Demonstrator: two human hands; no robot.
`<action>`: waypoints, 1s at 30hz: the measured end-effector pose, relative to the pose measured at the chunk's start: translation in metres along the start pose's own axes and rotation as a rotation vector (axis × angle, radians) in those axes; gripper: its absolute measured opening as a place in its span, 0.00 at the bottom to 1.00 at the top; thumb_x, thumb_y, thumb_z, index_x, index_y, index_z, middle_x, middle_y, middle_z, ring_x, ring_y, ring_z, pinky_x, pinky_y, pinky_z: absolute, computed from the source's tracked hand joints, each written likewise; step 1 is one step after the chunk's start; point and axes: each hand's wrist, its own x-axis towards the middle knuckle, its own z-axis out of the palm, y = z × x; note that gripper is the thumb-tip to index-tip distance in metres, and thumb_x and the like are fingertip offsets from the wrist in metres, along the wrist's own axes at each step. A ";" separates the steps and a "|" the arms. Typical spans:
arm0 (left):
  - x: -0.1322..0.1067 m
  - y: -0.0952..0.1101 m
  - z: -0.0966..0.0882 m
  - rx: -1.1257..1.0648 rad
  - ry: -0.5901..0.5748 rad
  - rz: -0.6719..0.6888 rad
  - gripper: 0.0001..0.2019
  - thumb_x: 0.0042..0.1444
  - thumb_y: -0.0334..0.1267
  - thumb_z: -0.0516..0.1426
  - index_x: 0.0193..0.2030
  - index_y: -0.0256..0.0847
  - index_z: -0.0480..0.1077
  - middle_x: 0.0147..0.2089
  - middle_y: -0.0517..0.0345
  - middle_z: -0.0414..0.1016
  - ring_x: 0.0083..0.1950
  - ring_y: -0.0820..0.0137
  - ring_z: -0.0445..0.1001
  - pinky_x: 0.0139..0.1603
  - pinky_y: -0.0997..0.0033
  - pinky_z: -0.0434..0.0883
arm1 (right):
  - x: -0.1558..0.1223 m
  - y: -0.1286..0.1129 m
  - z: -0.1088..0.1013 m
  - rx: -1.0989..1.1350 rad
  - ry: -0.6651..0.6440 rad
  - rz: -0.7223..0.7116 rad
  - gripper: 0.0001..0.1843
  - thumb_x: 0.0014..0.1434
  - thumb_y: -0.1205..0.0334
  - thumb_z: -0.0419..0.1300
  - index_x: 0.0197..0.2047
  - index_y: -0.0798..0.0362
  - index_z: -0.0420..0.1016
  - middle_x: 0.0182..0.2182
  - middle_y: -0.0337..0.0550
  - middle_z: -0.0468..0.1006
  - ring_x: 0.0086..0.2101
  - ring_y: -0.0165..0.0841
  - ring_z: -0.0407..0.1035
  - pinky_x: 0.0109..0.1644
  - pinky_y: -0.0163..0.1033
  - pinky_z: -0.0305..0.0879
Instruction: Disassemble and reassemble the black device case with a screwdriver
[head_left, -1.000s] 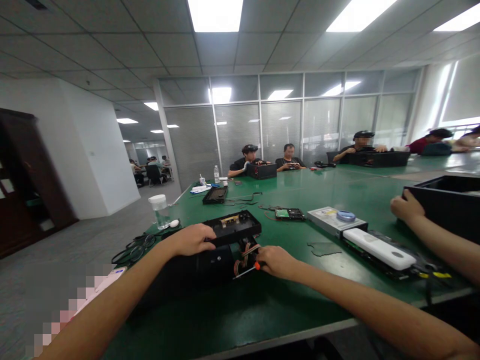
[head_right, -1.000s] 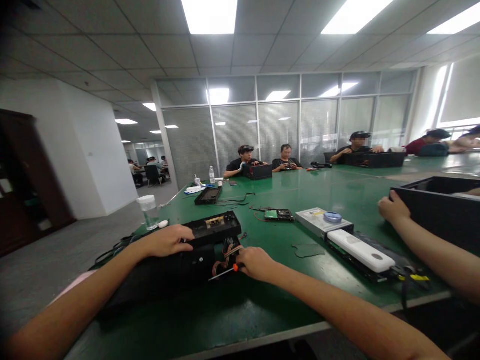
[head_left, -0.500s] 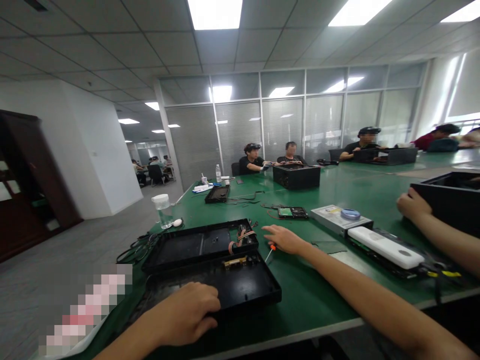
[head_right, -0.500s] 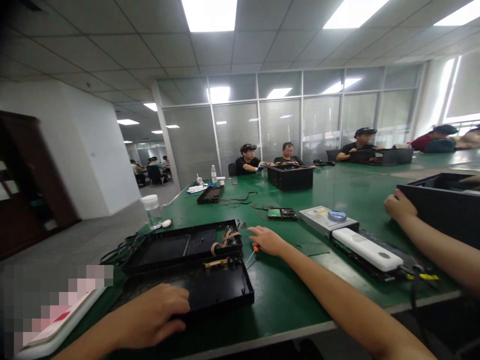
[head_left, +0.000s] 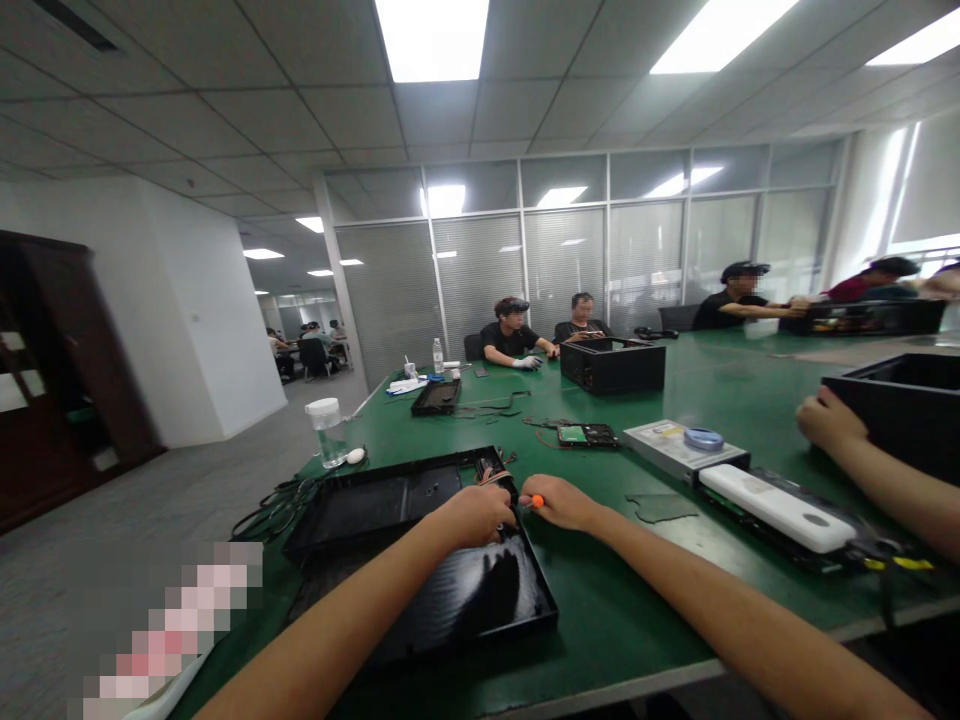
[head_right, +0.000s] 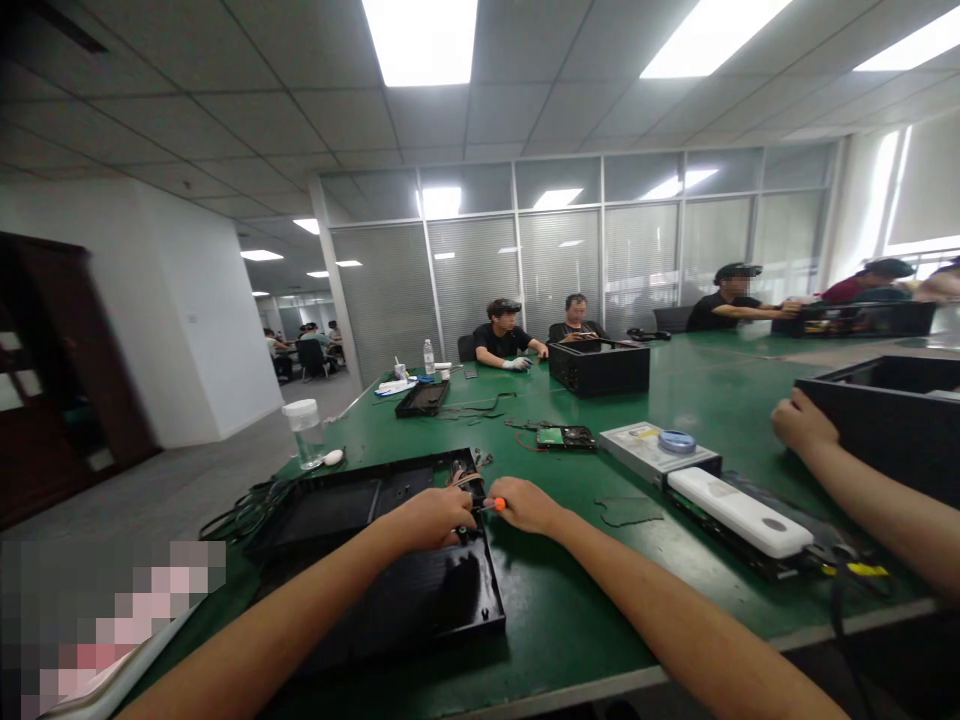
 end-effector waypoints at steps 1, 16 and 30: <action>0.005 -0.001 0.007 0.027 -0.011 0.024 0.09 0.48 0.34 0.58 0.38 0.43 0.71 0.39 0.54 0.69 0.41 0.65 0.68 0.39 0.71 0.67 | 0.000 -0.001 0.001 0.000 -0.008 -0.008 0.15 0.61 0.57 0.45 0.35 0.57 0.69 0.32 0.46 0.72 0.35 0.32 0.65 0.40 0.37 0.60; 0.003 -0.006 0.043 -0.127 0.163 0.053 0.06 0.57 0.34 0.51 0.35 0.40 0.69 0.41 0.56 0.68 0.44 0.69 0.66 0.44 0.74 0.63 | 0.000 -0.006 -0.004 0.042 0.058 -0.002 0.19 0.62 0.55 0.42 0.33 0.57 0.69 0.31 0.47 0.71 0.34 0.32 0.64 0.40 0.39 0.61; 0.006 -0.011 0.054 -0.269 0.263 -0.084 0.08 0.54 0.32 0.53 0.41 0.38 0.69 0.41 0.54 0.71 0.45 0.69 0.67 0.50 0.70 0.61 | -0.001 0.004 -0.006 0.049 0.097 0.006 0.22 0.63 0.53 0.40 0.32 0.57 0.68 0.30 0.47 0.71 0.34 0.32 0.64 0.41 0.39 0.60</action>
